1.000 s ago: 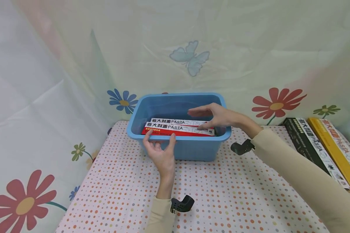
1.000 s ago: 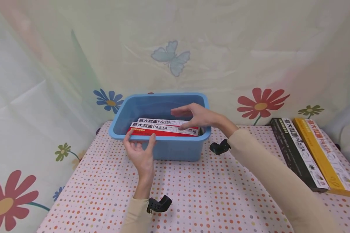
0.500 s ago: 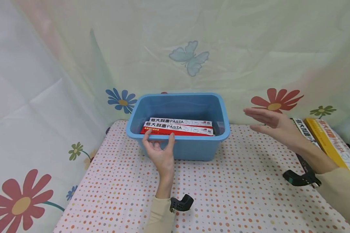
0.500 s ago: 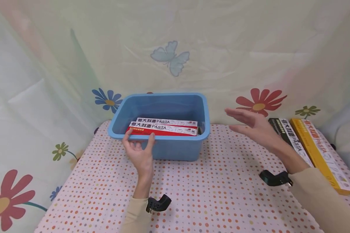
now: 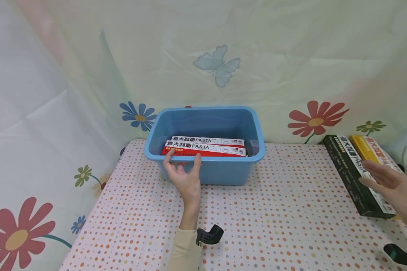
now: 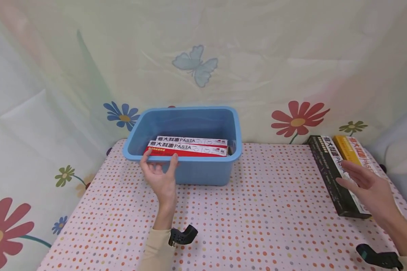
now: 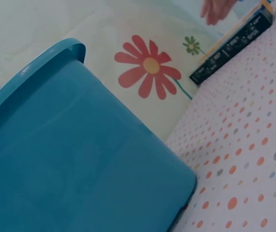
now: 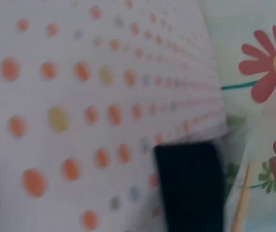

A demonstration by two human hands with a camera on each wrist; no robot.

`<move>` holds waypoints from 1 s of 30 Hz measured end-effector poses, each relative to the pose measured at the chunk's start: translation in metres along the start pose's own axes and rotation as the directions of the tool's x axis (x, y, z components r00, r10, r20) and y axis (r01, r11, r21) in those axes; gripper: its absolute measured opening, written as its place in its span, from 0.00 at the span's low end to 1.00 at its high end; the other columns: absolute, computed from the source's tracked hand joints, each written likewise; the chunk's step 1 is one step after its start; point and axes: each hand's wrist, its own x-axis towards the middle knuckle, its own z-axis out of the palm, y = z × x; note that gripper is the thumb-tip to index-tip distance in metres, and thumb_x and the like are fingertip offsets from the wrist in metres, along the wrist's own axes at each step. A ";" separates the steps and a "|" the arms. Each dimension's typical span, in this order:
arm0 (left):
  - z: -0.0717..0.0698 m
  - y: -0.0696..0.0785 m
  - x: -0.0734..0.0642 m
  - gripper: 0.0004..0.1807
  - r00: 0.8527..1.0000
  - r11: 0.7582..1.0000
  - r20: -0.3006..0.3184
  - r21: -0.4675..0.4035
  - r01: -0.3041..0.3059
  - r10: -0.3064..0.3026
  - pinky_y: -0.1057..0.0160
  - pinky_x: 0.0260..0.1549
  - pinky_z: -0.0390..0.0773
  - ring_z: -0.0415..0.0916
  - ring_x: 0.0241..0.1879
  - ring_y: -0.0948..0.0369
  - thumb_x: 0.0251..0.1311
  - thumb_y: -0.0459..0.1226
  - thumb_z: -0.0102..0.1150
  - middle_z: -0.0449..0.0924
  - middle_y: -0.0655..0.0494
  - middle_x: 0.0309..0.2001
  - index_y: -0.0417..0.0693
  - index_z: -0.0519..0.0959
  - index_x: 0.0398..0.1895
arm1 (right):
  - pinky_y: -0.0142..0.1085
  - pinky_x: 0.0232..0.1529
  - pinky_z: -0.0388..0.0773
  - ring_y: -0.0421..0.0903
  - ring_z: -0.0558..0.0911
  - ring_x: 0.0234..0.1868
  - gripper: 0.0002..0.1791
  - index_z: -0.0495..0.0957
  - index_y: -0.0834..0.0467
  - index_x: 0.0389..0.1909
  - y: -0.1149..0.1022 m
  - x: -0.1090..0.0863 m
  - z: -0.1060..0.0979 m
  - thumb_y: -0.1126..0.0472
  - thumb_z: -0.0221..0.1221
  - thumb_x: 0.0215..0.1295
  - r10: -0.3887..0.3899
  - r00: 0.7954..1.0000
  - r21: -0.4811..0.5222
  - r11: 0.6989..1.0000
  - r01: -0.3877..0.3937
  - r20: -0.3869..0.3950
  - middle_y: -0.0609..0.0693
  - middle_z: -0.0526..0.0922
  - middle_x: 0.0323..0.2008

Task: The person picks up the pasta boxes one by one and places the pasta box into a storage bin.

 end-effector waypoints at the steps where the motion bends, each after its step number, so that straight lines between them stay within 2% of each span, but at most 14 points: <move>1: 0.000 0.000 0.000 0.41 1.000 1.000 0.004 -0.003 0.000 0.000 0.59 0.43 0.89 0.70 0.50 0.46 0.59 0.24 0.70 0.62 0.26 0.67 0.32 0.58 0.72 | 0.27 0.78 0.51 0.47 0.37 0.84 0.37 0.43 0.54 0.85 0.008 -0.001 0.000 0.53 0.47 0.85 0.035 0.999 0.003 0.999 -0.035 -0.005 0.52 0.41 0.85; 2: 0.000 0.000 -0.001 0.41 1.000 1.000 0.007 -0.005 0.002 -0.002 0.58 0.43 0.89 0.69 0.51 0.43 0.60 0.24 0.70 0.61 0.26 0.68 0.32 0.57 0.72 | 0.34 0.81 0.49 0.51 0.36 0.83 0.38 0.42 0.55 0.85 0.017 0.000 0.001 0.52 0.47 0.85 0.071 0.997 0.007 0.997 -0.071 -0.012 0.56 0.39 0.84; 5: 0.000 0.000 -0.001 0.41 1.000 1.000 0.013 -0.010 0.006 -0.005 0.55 0.44 0.89 0.68 0.53 0.37 0.60 0.24 0.69 0.61 0.28 0.69 0.32 0.56 0.72 | 0.37 0.81 0.50 0.57 0.35 0.82 0.39 0.37 0.52 0.85 0.046 0.003 0.005 0.51 0.46 0.85 0.130 0.991 0.019 0.991 -0.129 -0.040 0.61 0.35 0.84; 8: -0.001 0.000 -0.001 0.41 1.000 1.000 0.012 -0.002 0.004 -0.004 0.57 0.42 0.90 0.69 0.52 0.40 0.60 0.24 0.70 0.63 0.30 0.68 0.32 0.57 0.72 | 0.22 0.74 0.54 0.54 0.37 0.83 0.38 0.36 0.46 0.85 0.072 0.007 0.007 0.51 0.45 0.85 0.157 0.985 0.031 0.987 -0.155 -0.072 0.59 0.35 0.84; 9: -0.001 0.000 -0.001 0.41 1.000 1.000 0.011 0.000 0.003 -0.003 0.57 0.41 0.90 0.70 0.51 0.43 0.60 0.24 0.70 0.63 0.31 0.68 0.32 0.57 0.72 | 0.20 0.72 0.55 0.53 0.37 0.83 0.38 0.36 0.46 0.85 0.079 0.009 0.008 0.51 0.46 0.85 0.165 0.983 0.031 0.986 -0.163 -0.084 0.58 0.35 0.84; 11: -0.001 -0.001 0.000 0.41 1.000 1.000 0.008 0.003 0.001 -0.001 0.59 0.40 0.89 0.71 0.49 0.47 0.59 0.24 0.71 0.63 0.31 0.67 0.33 0.58 0.71 | 0.23 0.74 0.54 0.54 0.37 0.83 0.39 0.36 0.47 0.85 0.085 0.011 0.008 0.53 0.47 0.85 0.180 0.979 0.035 0.984 -0.177 -0.096 0.59 0.35 0.84; 15: -0.002 -0.001 0.000 0.40 1.000 1.000 0.008 0.008 -0.004 0.004 0.60 0.40 0.89 0.71 0.48 0.53 0.59 0.25 0.71 0.62 0.29 0.68 0.33 0.59 0.71 | 0.23 0.75 0.53 0.54 0.38 0.83 0.40 0.37 0.50 0.85 0.085 0.013 0.009 0.54 0.49 0.84 0.202 0.972 0.053 0.979 -0.197 -0.117 0.58 0.35 0.84; 19: -0.002 -0.002 0.000 0.40 1.000 1.000 0.008 0.009 -0.002 0.002 0.60 0.41 0.89 0.71 0.50 0.49 0.60 0.25 0.71 0.62 0.29 0.69 0.35 0.59 0.71 | 0.19 0.72 0.55 0.54 0.39 0.83 0.40 0.38 0.51 0.85 0.080 0.012 0.009 0.56 0.49 0.84 0.224 0.965 0.067 0.974 -0.217 -0.138 0.57 0.37 0.84; 22: -0.001 -0.002 0.001 0.40 1.000 1.000 0.006 0.013 -0.004 0.003 0.60 0.41 0.89 0.71 0.49 0.47 0.59 0.25 0.71 0.62 0.28 0.68 0.35 0.60 0.71 | 0.20 0.73 0.56 0.56 0.40 0.83 0.41 0.38 0.52 0.85 0.080 0.012 0.008 0.57 0.51 0.83 0.234 0.962 0.060 0.972 -0.228 -0.141 0.59 0.37 0.84; 26: -0.001 -0.001 0.002 0.40 1.000 0.999 0.005 0.031 -0.008 0.008 0.61 0.40 0.88 0.72 0.47 0.52 0.59 0.26 0.72 0.63 0.28 0.67 0.35 0.60 0.71 | 0.23 0.71 0.63 0.57 0.36 0.83 0.42 0.35 0.52 0.85 0.082 0.009 0.007 0.56 0.50 0.83 0.241 0.966 0.061 0.970 -0.236 -0.097 0.61 0.34 0.84; 28: -0.001 -0.001 0.002 0.41 1.000 0.999 0.005 0.038 -0.010 0.010 0.62 0.39 0.88 0.72 0.47 0.54 0.59 0.26 0.72 0.63 0.28 0.68 0.34 0.59 0.71 | 0.31 0.73 0.66 0.57 0.34 0.83 0.43 0.32 0.53 0.84 0.078 0.006 0.007 0.55 0.49 0.83 0.247 0.967 0.062 0.968 -0.243 -0.069 0.61 0.32 0.83; 30: -0.001 -0.001 0.002 0.41 1.000 0.999 0.004 0.042 -0.011 0.011 0.62 0.38 0.88 0.72 0.48 0.52 0.59 0.26 0.72 0.64 0.32 0.68 0.33 0.59 0.71 | 0.43 0.77 0.65 0.59 0.33 0.82 0.46 0.32 0.56 0.84 0.069 0.000 0.009 0.56 0.53 0.82 0.233 0.971 0.049 0.972 -0.231 -0.055 0.63 0.31 0.83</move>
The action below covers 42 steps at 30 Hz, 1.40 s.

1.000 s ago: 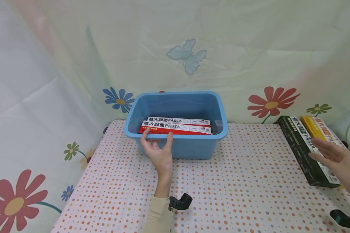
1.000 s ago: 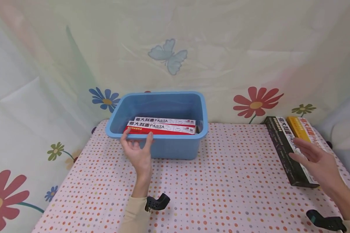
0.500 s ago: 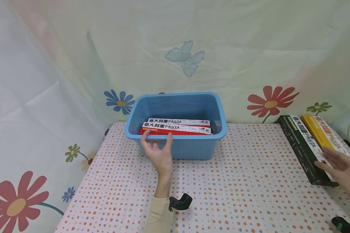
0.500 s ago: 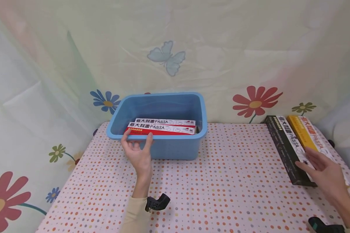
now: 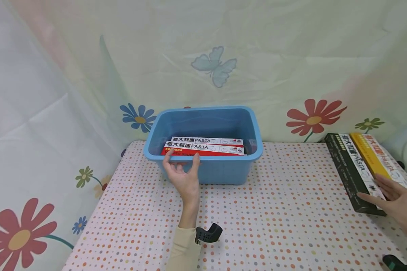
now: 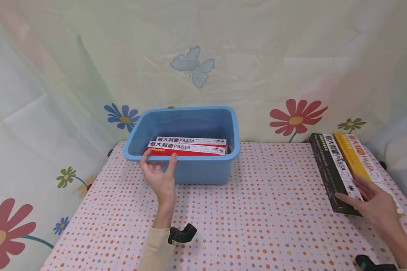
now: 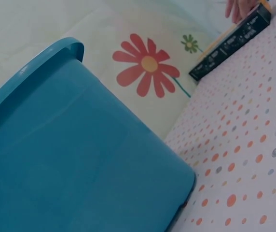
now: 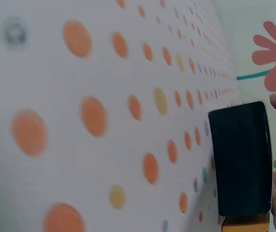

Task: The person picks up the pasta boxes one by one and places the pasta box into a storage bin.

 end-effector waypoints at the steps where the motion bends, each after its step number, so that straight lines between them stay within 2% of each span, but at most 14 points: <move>1: 0.000 0.000 0.000 0.41 1.000 1.000 -0.001 0.001 -0.001 0.001 0.62 0.38 0.88 0.72 0.48 0.50 0.59 0.26 0.72 0.65 0.34 0.68 0.32 0.59 0.71 | 0.50 0.78 0.63 0.61 0.33 0.82 0.47 0.32 0.58 0.84 -0.004 -0.004 0.001 0.56 0.55 0.80 -0.007 1.000 -0.009 1.000 0.007 0.004 0.64 0.31 0.82; 3: 0.000 0.001 0.000 0.40 1.000 1.000 -0.003 0.005 -0.003 0.003 0.62 0.39 0.88 0.72 0.49 0.46 0.59 0.26 0.72 0.66 0.38 0.68 0.33 0.59 0.71 | 0.64 0.77 0.53 0.67 0.34 0.81 0.51 0.32 0.62 0.83 -0.014 -0.013 0.005 0.56 0.59 0.78 -0.027 1.000 -0.047 0.999 0.027 -0.003 0.68 0.31 0.81; 5: 0.000 0.001 0.000 0.40 1.000 1.000 -0.003 0.007 -0.005 0.005 0.62 0.40 0.88 0.71 0.51 0.41 0.59 0.26 0.72 0.67 0.41 0.68 0.33 0.60 0.71 | 0.70 0.74 0.48 0.73 0.36 0.79 0.54 0.33 0.66 0.82 -0.023 -0.022 0.007 0.55 0.62 0.75 -0.037 0.999 -0.090 0.995 0.036 -0.013 0.72 0.32 0.80; 9: 0.000 0.001 0.000 0.40 1.000 1.000 0.004 0.000 0.001 -0.001 0.62 0.39 0.88 0.71 0.50 0.42 0.59 0.26 0.72 0.66 0.38 0.68 0.32 0.59 0.71 | 0.74 0.72 0.49 0.77 0.39 0.78 0.56 0.31 0.69 0.81 -0.032 -0.031 0.011 0.53 0.63 0.74 -0.004 1.000 -0.125 0.992 0.000 -0.025 0.75 0.33 0.79; 12: 0.000 0.000 0.000 0.40 1.000 1.000 0.004 0.001 0.004 -0.004 0.61 0.38 0.88 0.72 0.49 0.49 0.59 0.26 0.72 0.66 0.38 0.68 0.34 0.60 0.71 | 0.73 0.68 0.58 0.78 0.46 0.77 0.57 0.33 0.69 0.81 -0.030 -0.031 0.015 0.50 0.63 0.73 0.034 0.998 -0.154 0.987 -0.042 -0.051 0.76 0.36 0.79; 14: 0.000 0.000 0.001 0.39 1.000 1.000 0.002 0.005 0.008 -0.008 0.61 0.38 0.89 0.72 0.49 0.49 0.59 0.26 0.72 0.66 0.41 0.68 0.36 0.61 0.70 | 0.74 0.68 0.58 0.78 0.47 0.76 0.57 0.33 0.67 0.81 -0.030 -0.032 0.017 0.49 0.63 0.73 0.065 0.996 -0.165 0.983 -0.075 -0.066 0.75 0.37 0.79; 16: 0.001 0.000 0.001 0.39 1.000 1.000 0.002 -0.004 0.013 -0.013 0.60 0.38 0.89 0.72 0.48 0.51 0.60 0.26 0.72 0.66 0.38 0.68 0.37 0.61 0.70 | 0.74 0.67 0.60 0.79 0.48 0.76 0.57 0.33 0.65 0.82 -0.031 -0.034 0.019 0.47 0.63 0.73 0.107 0.991 -0.185 0.975 -0.120 -0.077 0.76 0.38 0.79; 19: 0.000 0.002 0.001 0.39 1.000 1.000 0.001 -0.003 0.019 -0.019 0.59 0.39 0.89 0.72 0.49 0.47 0.60 0.26 0.71 0.65 0.38 0.68 0.36 0.60 0.71 | 0.73 0.71 0.54 0.76 0.44 0.78 0.58 0.31 0.61 0.82 -0.037 -0.039 0.022 0.47 0.63 0.73 0.155 0.984 -0.181 0.969 -0.169 -0.085 0.74 0.35 0.80; 21: 0.000 0.003 0.001 0.39 1.000 1.000 0.001 -0.002 0.019 -0.019 0.58 0.39 0.89 0.71 0.50 0.45 0.61 0.26 0.71 0.65 0.39 0.68 0.35 0.60 0.71 | 0.72 0.72 0.54 0.76 0.45 0.78 0.59 0.30 0.60 0.83 -0.039 -0.042 0.025 0.46 0.64 0.72 0.170 0.981 -0.189 0.964 -0.186 -0.096 0.74 0.36 0.80; 24: 0.000 0.004 0.000 0.39 1.000 1.000 -0.001 0.011 0.019 -0.019 0.60 0.42 0.89 0.70 0.53 0.39 0.61 0.26 0.71 0.66 0.47 0.69 0.36 0.60 0.72 | 0.71 0.74 0.52 0.75 0.44 0.79 0.61 0.30 0.60 0.83 -0.041 -0.045 0.027 0.47 0.67 0.69 0.164 0.980 -0.191 0.964 -0.184 -0.117 0.73 0.36 0.80; 28: 0.001 0.004 -0.001 0.39 1.000 1.000 0.002 0.003 0.018 -0.018 0.60 0.43 0.89 0.68 0.55 0.34 0.61 0.26 0.71 0.66 0.48 0.69 0.37 0.60 0.72 | 0.70 0.75 0.49 0.73 0.42 0.80 0.64 0.29 0.59 0.82 -0.042 -0.048 0.031 0.48 0.69 0.67 0.163 0.978 -0.169 0.968 -0.183 -0.129 0.68 0.33 0.82; 34: 0.000 0.002 0.000 0.39 1.000 1.000 0.001 -0.007 0.012 -0.012 0.60 0.40 0.89 0.71 0.50 0.44 0.59 0.24 0.71 0.65 0.40 0.69 0.35 0.60 0.71 | 0.69 0.75 0.52 0.75 0.50 0.78 0.59 0.31 0.55 0.83 -0.041 -0.047 0.034 0.54 0.66 0.69 0.215 0.965 -0.138 0.962 -0.236 -0.153 0.69 0.38 0.82; 38: 0.000 0.001 0.000 0.39 1.000 1.000 -0.003 -0.011 0.006 -0.006 0.60 0.39 0.89 0.72 0.49 0.48 0.59 0.24 0.71 0.64 0.36 0.69 0.34 0.60 0.70 | 0.68 0.75 0.54 0.74 0.52 0.77 0.57 0.33 0.52 0.84 -0.040 -0.047 0.035 0.54 0.65 0.70 0.241 0.954 -0.101 0.960 -0.261 -0.178 0.69 0.41 0.82; 42: 0.000 0.000 0.000 0.40 1.000 1.000 -0.002 0.000 0.002 -0.002 0.61 0.40 0.89 0.72 0.50 0.46 0.59 0.25 0.71 0.65 0.36 0.69 0.34 0.60 0.71 | 0.69 0.74 0.55 0.74 0.52 0.78 0.55 0.35 0.51 0.84 -0.042 -0.049 0.035 0.55 0.65 0.71 0.211 0.962 -0.078 0.971 -0.227 -0.172 0.70 0.43 0.82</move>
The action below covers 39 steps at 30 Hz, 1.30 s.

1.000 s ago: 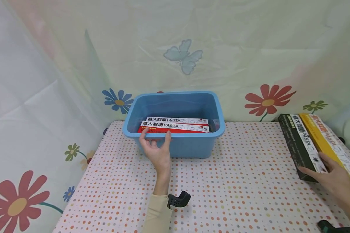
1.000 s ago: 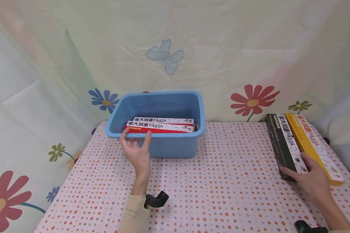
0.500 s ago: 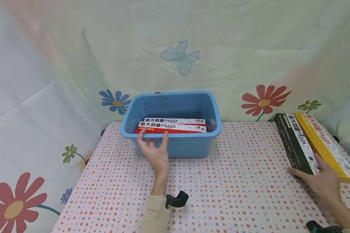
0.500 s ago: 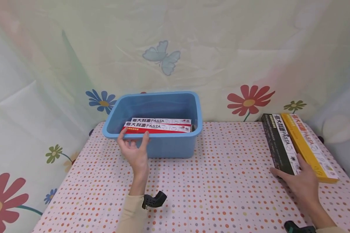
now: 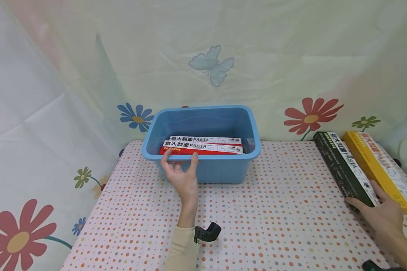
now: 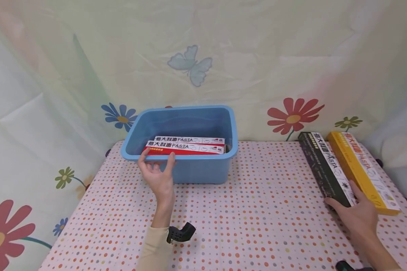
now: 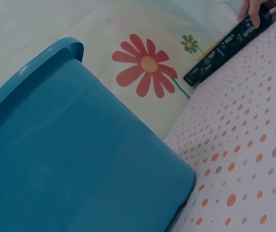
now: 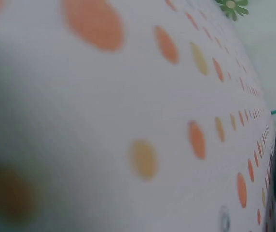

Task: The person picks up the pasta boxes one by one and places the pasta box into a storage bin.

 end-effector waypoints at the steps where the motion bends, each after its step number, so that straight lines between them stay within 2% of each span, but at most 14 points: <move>1: 0.000 0.000 0.000 0.40 1.000 1.000 0.001 0.000 0.002 -0.002 0.61 0.40 0.89 0.72 0.50 0.45 0.59 0.25 0.71 0.66 0.37 0.69 0.34 0.60 0.71 | 0.70 0.73 0.56 0.74 0.51 0.78 0.54 0.35 0.51 0.84 -0.001 -0.002 -0.001 0.55 0.65 0.71 -0.024 1.000 -0.001 1.000 0.024 0.004 0.70 0.43 0.81; 5: 0.001 0.000 0.000 0.39 1.000 1.000 0.003 -0.003 0.001 -0.001 0.61 0.42 0.88 0.70 0.54 0.36 0.60 0.26 0.71 0.67 0.43 0.68 0.36 0.60 0.71 | 0.72 0.67 0.62 0.76 0.54 0.76 0.54 0.38 0.53 0.84 -0.013 -0.011 -0.007 0.54 0.65 0.71 -0.174 0.984 -0.018 0.984 0.174 0.028 0.72 0.44 0.81; 8: 0.000 0.000 0.000 0.39 1.000 1.000 0.003 -0.002 -0.008 0.008 0.60 0.44 0.87 0.69 0.54 0.33 0.60 0.26 0.71 0.68 0.43 0.67 0.35 0.60 0.71 | 0.47 0.52 0.77 0.73 0.64 0.67 0.54 0.42 0.53 0.84 -0.028 -0.018 -0.012 0.52 0.68 0.69 -0.321 0.946 -0.021 0.946 0.322 0.042 0.75 0.51 0.78; 11: 0.000 -0.001 0.000 0.40 1.000 1.000 0.003 0.006 -0.013 0.013 0.60 0.45 0.86 0.69 0.54 0.33 0.60 0.26 0.71 0.68 0.43 0.68 0.34 0.60 0.71 | 0.24 0.35 0.66 0.49 0.72 0.54 0.55 0.47 0.46 0.84 -0.046 -0.025 -0.014 0.55 0.72 0.66 -0.454 0.889 0.010 0.891 0.455 0.049 0.77 0.58 0.75; 13: -0.001 -0.001 0.000 0.40 1.000 1.000 0.006 0.012 -0.017 0.017 0.61 0.46 0.86 0.69 0.54 0.33 0.59 0.26 0.71 0.67 0.39 0.68 0.33 0.59 0.71 | 0.17 0.32 0.64 0.35 0.67 0.48 0.54 0.50 0.42 0.84 -0.060 -0.029 -0.014 0.57 0.74 0.64 -0.538 0.841 0.043 0.843 0.536 0.060 0.72 0.58 0.77; 15: -0.001 -0.002 0.000 0.40 1.000 1.000 0.008 0.012 -0.016 0.016 0.61 0.46 0.86 0.69 0.53 0.34 0.59 0.25 0.71 0.66 0.37 0.68 0.33 0.59 0.71 | 0.15 0.33 0.66 0.26 0.63 0.45 0.54 0.53 0.38 0.83 -0.075 -0.032 -0.015 0.59 0.75 0.63 -0.602 0.794 0.077 0.798 0.597 0.083 0.58 0.56 0.81; 16: -0.001 -0.002 0.000 0.40 1.000 1.000 0.007 0.011 -0.017 0.017 0.62 0.46 0.86 0.69 0.53 0.34 0.60 0.25 0.71 0.66 0.37 0.67 0.33 0.59 0.71 | 0.15 0.35 0.65 0.25 0.63 0.46 0.54 0.54 0.37 0.83 -0.084 -0.033 -0.015 0.60 0.75 0.62 -0.632 0.769 0.092 0.775 0.626 0.095 0.51 0.58 0.81; 18: -0.001 -0.003 0.000 0.39 1.000 1.000 0.004 0.011 -0.016 0.016 0.61 0.46 0.86 0.70 0.53 0.36 0.60 0.25 0.71 0.67 0.38 0.67 0.34 0.60 0.71 | 0.16 0.36 0.65 0.28 0.64 0.48 0.54 0.57 0.39 0.82 -0.103 -0.033 -0.015 0.62 0.75 0.60 -0.693 0.711 0.118 0.721 0.683 0.121 0.47 0.64 0.77; 23: -0.001 -0.003 0.000 0.39 1.000 1.000 0.002 0.017 -0.013 0.013 0.61 0.48 0.85 0.70 0.54 0.38 0.59 0.26 0.72 0.68 0.45 0.67 0.37 0.61 0.71 | 0.20 0.36 0.64 0.37 0.66 0.45 0.54 0.62 0.43 0.81 -0.159 -0.031 -0.016 0.64 0.77 0.54 -0.792 0.585 0.120 0.607 0.785 0.177 0.65 0.72 0.64; 26: 0.000 -0.002 0.000 0.39 1.000 1.000 0.006 0.011 -0.015 0.015 0.62 0.47 0.85 0.69 0.55 0.35 0.59 0.25 0.72 0.68 0.45 0.67 0.36 0.61 0.71 | 0.22 0.37 0.66 0.38 0.68 0.45 0.53 0.65 0.44 0.79 -0.196 -0.030 -0.015 0.66 0.78 0.52 -0.824 0.522 0.131 0.555 0.821 0.223 0.65 0.74 0.65; 29: 0.000 -0.002 0.000 0.40 1.000 1.000 0.001 0.003 -0.017 0.017 0.64 0.46 0.85 0.68 0.55 0.32 0.59 0.25 0.72 0.68 0.45 0.67 0.35 0.60 0.71 | 0.23 0.40 0.67 0.38 0.70 0.47 0.52 0.68 0.50 0.78 -0.231 -0.028 -0.009 0.69 0.78 0.50 -0.869 0.419 0.182 0.471 0.863 0.263 0.63 0.75 0.66; 33: 0.001 -0.002 0.000 0.40 1.000 1.000 0.003 -0.007 -0.015 0.015 0.63 0.47 0.85 0.67 0.58 0.30 0.59 0.25 0.72 0.68 0.45 0.68 0.32 0.60 0.71 | 0.23 0.40 0.71 0.40 0.72 0.50 0.50 0.70 0.55 0.76 -0.268 -0.027 0.002 0.71 0.77 0.49 -0.893 0.319 0.212 0.394 0.894 0.318 0.64 0.76 0.67; 34: 0.001 -0.002 0.000 0.40 1.000 1.000 0.007 -0.011 -0.013 0.013 0.62 0.47 0.85 0.67 0.59 0.29 0.59 0.25 0.72 0.68 0.45 0.68 0.33 0.60 0.71 | 0.24 0.40 0.72 0.42 0.73 0.51 0.50 0.70 0.55 0.76 -0.276 -0.028 0.006 0.70 0.77 0.49 -0.889 0.307 0.218 0.392 0.894 0.340 0.63 0.76 0.68; 39: 0.001 -0.004 0.001 0.40 1.000 1.000 0.001 -0.005 -0.006 0.006 0.62 0.48 0.84 0.66 0.59 0.29 0.58 0.25 0.72 0.68 0.46 0.68 0.33 0.60 0.70 | 0.35 0.44 0.77 0.57 0.77 0.55 0.47 0.69 0.59 0.76 -0.308 -0.031 0.027 0.68 0.76 0.52 -0.858 0.203 0.231 0.343 0.911 0.473 0.63 0.75 0.68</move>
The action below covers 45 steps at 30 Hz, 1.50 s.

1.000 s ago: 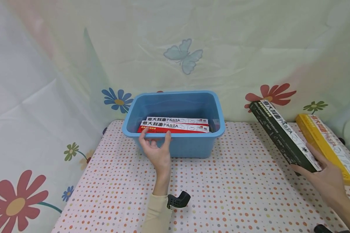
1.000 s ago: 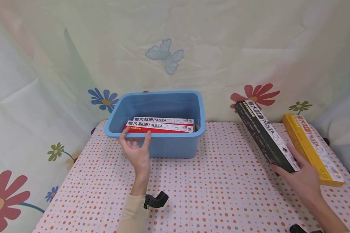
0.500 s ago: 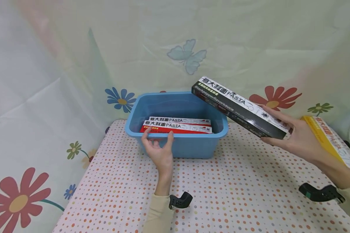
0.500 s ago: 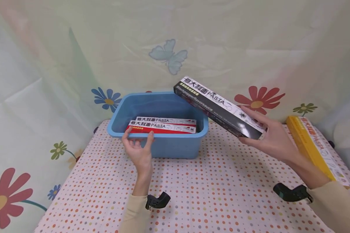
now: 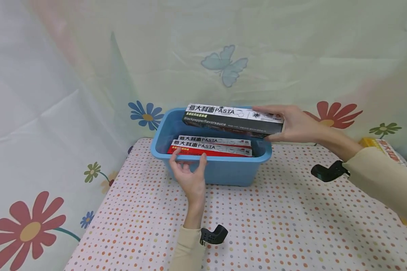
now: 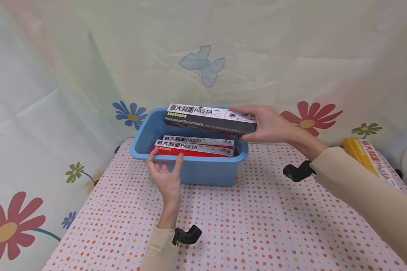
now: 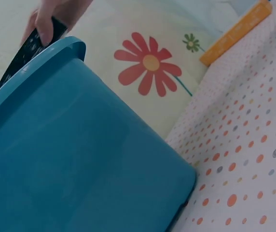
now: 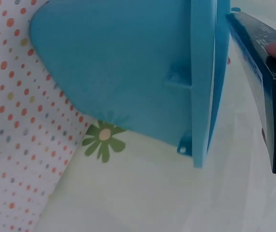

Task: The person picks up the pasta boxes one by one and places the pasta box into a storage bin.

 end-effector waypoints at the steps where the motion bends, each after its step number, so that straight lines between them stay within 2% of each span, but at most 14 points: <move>1: 0.000 0.000 0.000 0.40 1.000 1.000 -0.002 0.001 0.001 -0.001 0.63 0.48 0.84 0.67 0.58 0.29 0.58 0.24 0.72 0.68 0.45 0.67 0.33 0.60 0.70 | 0.38 0.45 0.78 0.57 0.78 0.54 0.47 0.69 0.59 0.76 -0.002 0.006 0.002 0.68 0.76 0.53 -0.011 1.000 -0.009 1.000 0.011 0.026 0.63 0.76 0.68; 6: 0.001 0.002 -0.001 0.41 1.000 1.000 -0.006 0.004 0.004 -0.004 0.63 0.46 0.83 0.69 0.56 0.31 0.58 0.25 0.72 0.68 0.45 0.68 0.32 0.60 0.71 | 0.47 0.45 0.81 0.54 0.82 0.48 0.44 0.71 0.64 0.74 -0.007 0.031 0.014 0.69 0.74 0.53 -0.055 0.993 -0.081 0.995 0.063 0.101 0.62 0.80 0.63; 11: 0.000 0.003 -0.002 0.41 1.000 1.000 -0.006 -0.005 0.010 -0.010 0.63 0.44 0.84 0.69 0.55 0.30 0.58 0.24 0.72 0.67 0.43 0.68 0.32 0.60 0.71 | 0.48 0.44 0.81 0.52 0.83 0.46 0.43 0.71 0.64 0.73 -0.012 0.051 0.022 0.68 0.73 0.53 -0.055 0.984 -0.183 0.979 0.087 0.172 0.61 0.84 0.58; 14: 0.001 0.003 -0.002 0.40 1.000 1.000 -0.011 -0.003 0.000 0.000 0.64 0.44 0.83 0.69 0.55 0.31 0.58 0.24 0.72 0.68 0.42 0.67 0.32 0.60 0.70 | 0.47 0.41 0.78 0.51 0.82 0.44 0.43 0.72 0.64 0.73 -0.015 0.062 0.026 0.66 0.73 0.53 -0.054 0.977 -0.214 0.972 0.099 0.205 0.60 0.84 0.60; 19: 0.002 0.005 -0.004 0.40 1.000 1.000 -0.009 -0.008 0.003 -0.003 0.64 0.44 0.84 0.69 0.56 0.30 0.57 0.25 0.73 0.68 0.43 0.67 0.35 0.61 0.70 | 0.44 0.37 0.72 0.48 0.77 0.38 0.42 0.72 0.64 0.72 -0.018 0.073 0.030 0.65 0.72 0.53 -0.052 0.968 -0.206 0.973 0.105 0.247 0.63 0.80 0.65; 22: 0.002 0.006 -0.007 0.40 1.000 1.000 -0.006 -0.005 0.012 -0.012 0.64 0.44 0.84 0.68 0.55 0.30 0.57 0.25 0.73 0.68 0.42 0.67 0.38 0.62 0.70 | 0.42 0.34 0.69 0.47 0.72 0.29 0.42 0.71 0.66 0.72 -0.019 0.079 0.031 0.67 0.72 0.53 -0.042 0.960 -0.172 0.981 0.093 0.275 0.64 0.79 0.66; 25: 0.002 0.007 -0.008 0.40 1.000 1.000 -0.005 -0.012 0.011 -0.011 0.62 0.44 0.84 0.68 0.56 0.29 0.57 0.24 0.72 0.67 0.42 0.69 0.38 0.62 0.70 | 0.41 0.34 0.70 0.47 0.73 0.30 0.43 0.70 0.67 0.73 -0.021 0.088 0.030 0.68 0.72 0.54 -0.032 0.951 -0.126 0.989 0.074 0.306 0.64 0.80 0.65; 26: 0.002 0.007 -0.008 0.40 1.000 1.000 -0.004 -0.014 0.010 -0.010 0.62 0.45 0.84 0.68 0.57 0.29 0.57 0.24 0.72 0.66 0.42 0.69 0.37 0.61 0.70 | 0.42 0.34 0.72 0.48 0.75 0.31 0.43 0.70 0.68 0.73 -0.021 0.091 0.028 0.69 0.72 0.53 -0.027 0.948 -0.111 0.992 0.065 0.317 0.64 0.80 0.64; 31: 0.001 0.008 -0.007 0.40 1.000 0.999 -0.002 -0.033 -0.001 0.001 0.61 0.45 0.85 0.66 0.61 0.27 0.57 0.24 0.72 0.65 0.44 0.71 0.39 0.62 0.70 | 0.48 0.49 0.81 0.54 0.82 0.49 0.44 0.69 0.68 0.73 -0.020 0.104 0.022 0.69 0.72 0.53 -0.004 0.933 -0.081 0.996 0.035 0.359 0.64 0.80 0.64; 36: 0.002 0.007 -0.008 0.40 1.000 1.000 -0.008 -0.030 -0.002 0.002 0.63 0.46 0.84 0.66 0.61 0.27 0.57 0.25 0.72 0.66 0.43 0.70 0.38 0.62 0.70 | 0.55 0.60 0.78 0.58 0.78 0.63 0.44 0.69 0.67 0.74 -0.008 0.106 0.019 0.70 0.72 0.53 0.017 0.924 -0.041 0.999 -0.001 0.383 0.64 0.75 0.70; 40: 0.001 0.007 -0.009 0.40 1.000 1.000 -0.016 -0.024 0.005 -0.005 0.66 0.45 0.83 0.67 0.59 0.28 0.56 0.25 0.73 0.67 0.43 0.69 0.39 0.62 0.70 | 0.51 0.57 0.79 0.59 0.77 0.65 0.44 0.69 0.66 0.74 0.003 0.103 0.021 0.71 0.72 0.53 0.041 0.914 0.008 0.999 -0.048 0.404 0.64 0.73 0.71; 43: 0.001 0.008 -0.008 0.40 1.000 1.000 -0.019 -0.017 0.004 -0.005 0.66 0.45 0.82 0.68 0.59 0.29 0.56 0.25 0.73 0.67 0.43 0.69 0.40 0.63 0.70 | 0.48 0.51 0.80 0.60 0.77 0.65 0.45 0.69 0.65 0.75 0.008 0.104 0.023 0.71 0.73 0.53 0.039 0.911 0.025 0.998 -0.054 0.410 0.65 0.72 0.72; 45: 0.001 0.008 -0.008 0.40 1.000 1.000 -0.018 -0.015 0.005 -0.005 0.66 0.45 0.83 0.68 0.59 0.29 0.57 0.25 0.73 0.66 0.44 0.70 0.41 0.62 0.70 | 0.48 0.51 0.79 0.61 0.74 0.68 0.45 0.69 0.64 0.75 0.010 0.104 0.023 0.70 0.74 0.53 0.035 0.910 0.030 0.998 -0.052 0.413 0.65 0.70 0.73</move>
